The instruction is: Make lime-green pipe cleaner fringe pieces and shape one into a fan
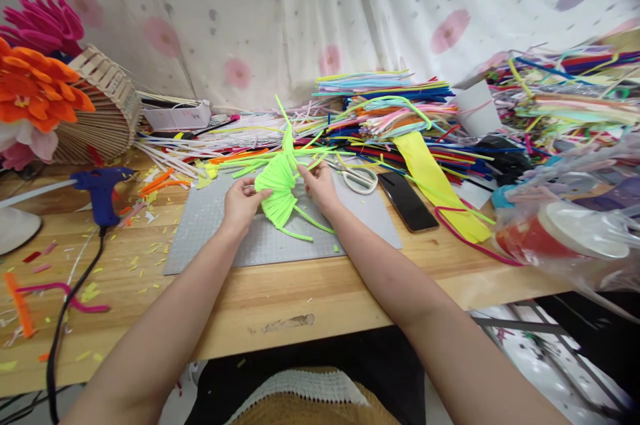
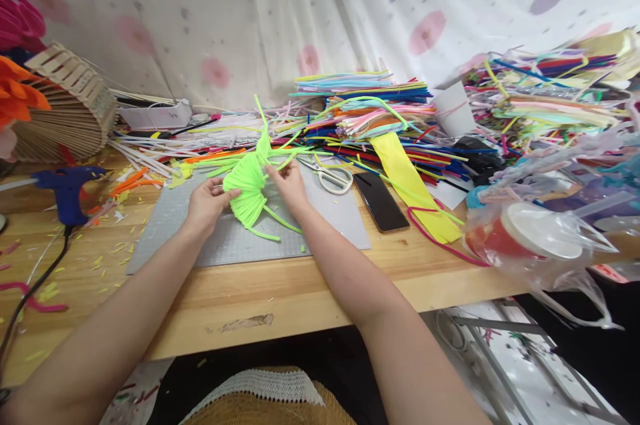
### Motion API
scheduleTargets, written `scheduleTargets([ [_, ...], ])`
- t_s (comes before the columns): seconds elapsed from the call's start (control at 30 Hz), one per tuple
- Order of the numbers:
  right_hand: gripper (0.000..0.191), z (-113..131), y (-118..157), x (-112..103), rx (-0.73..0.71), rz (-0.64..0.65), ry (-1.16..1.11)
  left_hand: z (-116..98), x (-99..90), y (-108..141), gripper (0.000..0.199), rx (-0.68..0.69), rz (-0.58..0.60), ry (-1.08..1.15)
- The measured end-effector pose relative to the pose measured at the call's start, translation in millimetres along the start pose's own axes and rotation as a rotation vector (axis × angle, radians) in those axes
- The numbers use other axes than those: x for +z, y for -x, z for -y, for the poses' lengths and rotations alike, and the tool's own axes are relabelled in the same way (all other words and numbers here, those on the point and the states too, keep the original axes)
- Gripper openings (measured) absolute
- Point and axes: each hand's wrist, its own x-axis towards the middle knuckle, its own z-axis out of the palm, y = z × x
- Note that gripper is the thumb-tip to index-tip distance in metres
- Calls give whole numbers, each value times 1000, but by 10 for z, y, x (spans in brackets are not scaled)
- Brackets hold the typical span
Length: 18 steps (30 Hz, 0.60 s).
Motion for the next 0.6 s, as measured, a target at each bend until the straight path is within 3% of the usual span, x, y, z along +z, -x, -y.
scheduleTargets([
  [0.1, 38, 32, 66, 2, 91, 346, 74, -17, -2, 10, 58, -19, 24, 21],
  [0.17, 36, 39, 94, 7, 106, 466, 37, -42, -12, 12, 56, -74, 65, 40],
  [0.3, 32, -20, 75, 26, 71, 437, -50, -76, -24, 20, 51, -171, 126, 62],
  [0.47, 28, -130, 13, 26, -22, 300, 130, -91, -22, 43, 56, -85, 177, 15],
  [0.6, 28, -137, 12, 17, -66, 266, 195, -130, -39, 49, 52, -89, 242, -29],
])
